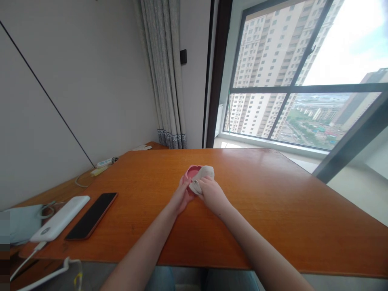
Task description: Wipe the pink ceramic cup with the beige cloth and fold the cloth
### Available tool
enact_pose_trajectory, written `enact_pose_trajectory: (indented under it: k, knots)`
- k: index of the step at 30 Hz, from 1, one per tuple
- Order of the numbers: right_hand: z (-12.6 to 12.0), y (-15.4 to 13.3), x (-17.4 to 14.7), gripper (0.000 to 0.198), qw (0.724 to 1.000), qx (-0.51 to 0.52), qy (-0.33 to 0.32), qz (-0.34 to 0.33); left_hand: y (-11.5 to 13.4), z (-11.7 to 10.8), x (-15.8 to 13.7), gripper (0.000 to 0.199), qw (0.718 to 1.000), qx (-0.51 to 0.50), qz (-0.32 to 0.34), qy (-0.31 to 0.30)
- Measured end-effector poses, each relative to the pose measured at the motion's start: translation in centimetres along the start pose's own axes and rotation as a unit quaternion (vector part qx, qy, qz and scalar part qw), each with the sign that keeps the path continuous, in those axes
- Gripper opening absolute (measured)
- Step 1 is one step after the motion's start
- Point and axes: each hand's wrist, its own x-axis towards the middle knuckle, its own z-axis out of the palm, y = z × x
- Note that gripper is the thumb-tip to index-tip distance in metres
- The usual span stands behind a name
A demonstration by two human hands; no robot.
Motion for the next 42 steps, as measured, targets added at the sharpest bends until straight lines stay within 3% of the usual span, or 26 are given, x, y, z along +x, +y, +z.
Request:
enact_pose_trajectory:
  k: [4, 9, 14, 17, 20, 26, 29, 32, 35, 37, 42]
  knots:
    - [1.6, -0.8, 1.1, 0.005, 1.000, 0.011, 0.013, -0.014, 0.0, -0.1, -0.1, 0.045, 0.998, 0.006, 0.035, 0.053]
    - [2.9, 0.8, 1.1, 0.004, 0.996, 0.069, 0.021, -0.060, 0.3, -1.6, 0.6, 0.035, 0.987, 0.099, 0.002, 0.124]
    - [1.4, 2.6, 0.7, 0.015, 0.986, 0.118, 0.008, -0.114, 1.7, -2.7, 0.8, 0.035, 0.987, 0.098, -0.124, 0.024]
    - [1.1, 2.6, 0.6, 0.014, 0.983, 0.135, 0.001, -0.120, 2.3, -3.2, 0.8, 0.037, 0.982, 0.100, -0.158, 0.009]
    - [1.6, 2.1, 0.6, 0.014, 0.984, 0.132, 0.020, -0.114, 2.3, -2.8, 0.5, 0.046, 0.987, 0.098, -0.127, 0.019]
    - [3.2, 2.3, 0.6, 0.012, 0.989, 0.088, 0.110, -0.050, 0.1, 0.2, -0.8, 0.069, 0.999, 0.002, -0.008, -0.045]
    - [4.1, 2.4, 0.4, 0.011, 0.988, 0.079, 0.126, -0.036, -1.1, 0.9, -0.9, 0.079, 1.000, -0.002, 0.009, 0.010]
    - [4.8, 2.0, 0.4, 0.010, 0.987, 0.076, 0.134, -0.043, -1.4, 0.7, -0.6, 0.072, 0.998, 0.019, 0.009, 0.059]
    - [4.5, 1.8, 0.6, 0.009, 0.986, 0.073, 0.138, -0.059, -0.5, 0.1, -0.2, 0.066, 0.996, 0.049, 0.033, 0.070]
    - [3.8, 2.0, 0.8, 0.008, 0.986, 0.069, 0.123, -0.090, 0.3, -0.5, 0.0, 0.063, 0.994, 0.081, 0.028, 0.071]
    - [2.4, 2.4, 0.7, 0.016, 0.985, 0.074, 0.083, -0.131, 2.3, -2.5, 0.3, 0.053, 0.980, 0.177, -0.085, 0.018]
